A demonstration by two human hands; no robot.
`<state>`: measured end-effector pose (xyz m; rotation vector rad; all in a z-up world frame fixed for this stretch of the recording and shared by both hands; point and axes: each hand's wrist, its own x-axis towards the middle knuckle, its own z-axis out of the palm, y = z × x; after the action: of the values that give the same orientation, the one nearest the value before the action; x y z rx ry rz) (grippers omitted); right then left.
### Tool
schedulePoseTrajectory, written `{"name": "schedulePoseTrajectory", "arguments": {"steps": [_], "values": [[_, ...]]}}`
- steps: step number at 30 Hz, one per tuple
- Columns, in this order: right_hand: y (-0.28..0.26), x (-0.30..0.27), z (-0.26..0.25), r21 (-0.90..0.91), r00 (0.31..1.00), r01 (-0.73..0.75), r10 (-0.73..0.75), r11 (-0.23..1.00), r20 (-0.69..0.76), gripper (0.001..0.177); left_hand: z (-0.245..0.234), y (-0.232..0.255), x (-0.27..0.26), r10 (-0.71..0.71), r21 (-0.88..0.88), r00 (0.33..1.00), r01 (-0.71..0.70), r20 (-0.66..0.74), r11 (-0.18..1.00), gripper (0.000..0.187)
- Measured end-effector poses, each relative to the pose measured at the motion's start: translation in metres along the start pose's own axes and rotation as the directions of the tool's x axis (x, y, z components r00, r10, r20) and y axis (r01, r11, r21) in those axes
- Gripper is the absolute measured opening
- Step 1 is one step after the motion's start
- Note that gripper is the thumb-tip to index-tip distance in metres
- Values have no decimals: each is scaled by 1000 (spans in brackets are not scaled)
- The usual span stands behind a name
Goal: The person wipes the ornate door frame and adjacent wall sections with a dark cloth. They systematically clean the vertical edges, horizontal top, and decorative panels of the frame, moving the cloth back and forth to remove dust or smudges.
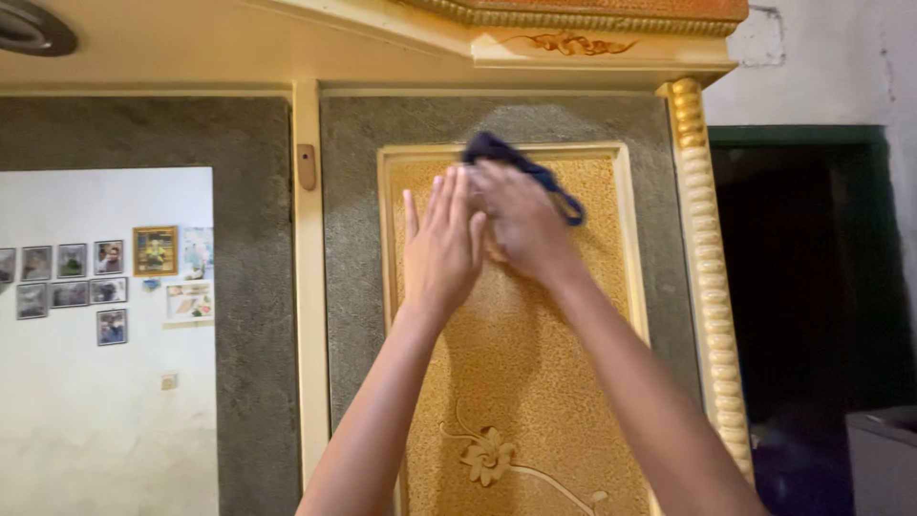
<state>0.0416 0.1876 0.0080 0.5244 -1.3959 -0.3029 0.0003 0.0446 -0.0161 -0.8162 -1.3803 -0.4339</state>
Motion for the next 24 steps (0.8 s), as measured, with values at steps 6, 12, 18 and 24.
{"name": "schedulePoseTrajectory", "arguments": {"steps": [6, 12, 18, 24], "values": [[67, -53, -31, -29, 953, -302, 301, 953, -15, 56, -12, 1, -31, 38, 182, 998, -45, 44, 982, 62], [6, -16, 9, 109, 762, -648, 645, 754, 66, 40, -42, -22, -53, 39, 145, 999, -41, 16, 989, 56], [-136, -37, 27, 396, 972, -138, 201, 908, -122, 56, -37, -2, -59, -208, -150, 976, 197, -67, 969, 56], [-71, -90, -25, 16, 981, -56, 52, 998, 186, 62, -32, 16, -67, -94, 76, 995, 92, 16, 993, 61]]}}
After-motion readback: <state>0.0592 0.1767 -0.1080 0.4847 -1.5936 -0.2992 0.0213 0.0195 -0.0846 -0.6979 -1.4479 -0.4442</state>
